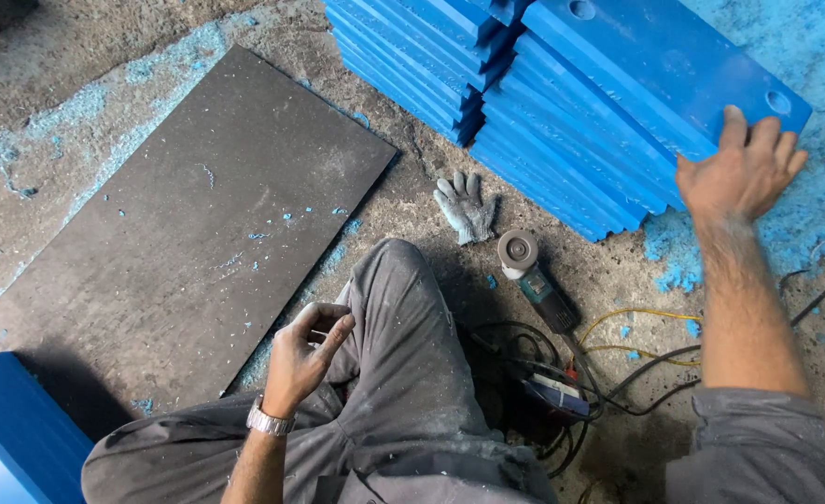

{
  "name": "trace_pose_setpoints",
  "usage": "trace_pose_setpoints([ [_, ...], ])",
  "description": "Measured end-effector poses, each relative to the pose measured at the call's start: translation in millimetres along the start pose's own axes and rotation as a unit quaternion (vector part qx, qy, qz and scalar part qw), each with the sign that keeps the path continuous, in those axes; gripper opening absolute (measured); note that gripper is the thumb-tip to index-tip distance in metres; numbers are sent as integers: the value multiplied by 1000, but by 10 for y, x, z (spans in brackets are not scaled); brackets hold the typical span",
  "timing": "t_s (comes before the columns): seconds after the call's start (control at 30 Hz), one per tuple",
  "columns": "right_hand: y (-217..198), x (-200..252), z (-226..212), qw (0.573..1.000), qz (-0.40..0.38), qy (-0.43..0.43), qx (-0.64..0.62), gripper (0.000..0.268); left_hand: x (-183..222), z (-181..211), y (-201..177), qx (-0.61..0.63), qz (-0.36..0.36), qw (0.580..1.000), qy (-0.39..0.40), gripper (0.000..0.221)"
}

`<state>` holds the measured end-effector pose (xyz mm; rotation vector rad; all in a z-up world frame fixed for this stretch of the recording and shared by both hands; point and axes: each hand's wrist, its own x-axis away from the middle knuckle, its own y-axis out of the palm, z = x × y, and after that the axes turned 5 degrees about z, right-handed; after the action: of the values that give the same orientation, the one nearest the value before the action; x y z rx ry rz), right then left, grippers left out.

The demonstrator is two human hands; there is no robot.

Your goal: Grinding edges and deburring holes of blue plastic blocks using an angle grinder and a manual deburring tool.

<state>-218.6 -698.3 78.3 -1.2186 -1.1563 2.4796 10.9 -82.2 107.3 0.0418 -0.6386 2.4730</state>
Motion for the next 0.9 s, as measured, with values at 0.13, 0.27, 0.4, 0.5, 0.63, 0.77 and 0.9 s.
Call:
trace_pose_setpoints([
  [0.13, -728, 265, -7, 999, 29, -27, 10, 59, -13, -20, 8, 18, 6, 1000, -10, 35],
  [0.27, -1321, 521, -220, 994, 86, -61, 0, 37, -16, -24, 103, -89, 90, 986, 108, 29],
  [0.4, -1987, 591, -712, 982, 117, -98, -111, 39, 73, 449, 157, -205, 285, 844, 406, 35],
  [0.5, -2197, 610, -1205, 956, 75, -158, -236, 45, 17, 389, 243, -319, 279, 775, 469, 40],
  [0.63, -2678, 393, -2071, 902, -11, -209, -377, 40, 22, 535, 53, -405, 249, 795, 377, 44],
  [0.77, -2638, 358, -3004, 818, -78, -296, -486, 44, 132, -144, -400, -384, 194, 854, 293, 45],
  [0.9, -2698, 89, -3772, 770, -88, -364, -516, 40, 194, -506, -754, -365, 247, 865, 241, 40],
])
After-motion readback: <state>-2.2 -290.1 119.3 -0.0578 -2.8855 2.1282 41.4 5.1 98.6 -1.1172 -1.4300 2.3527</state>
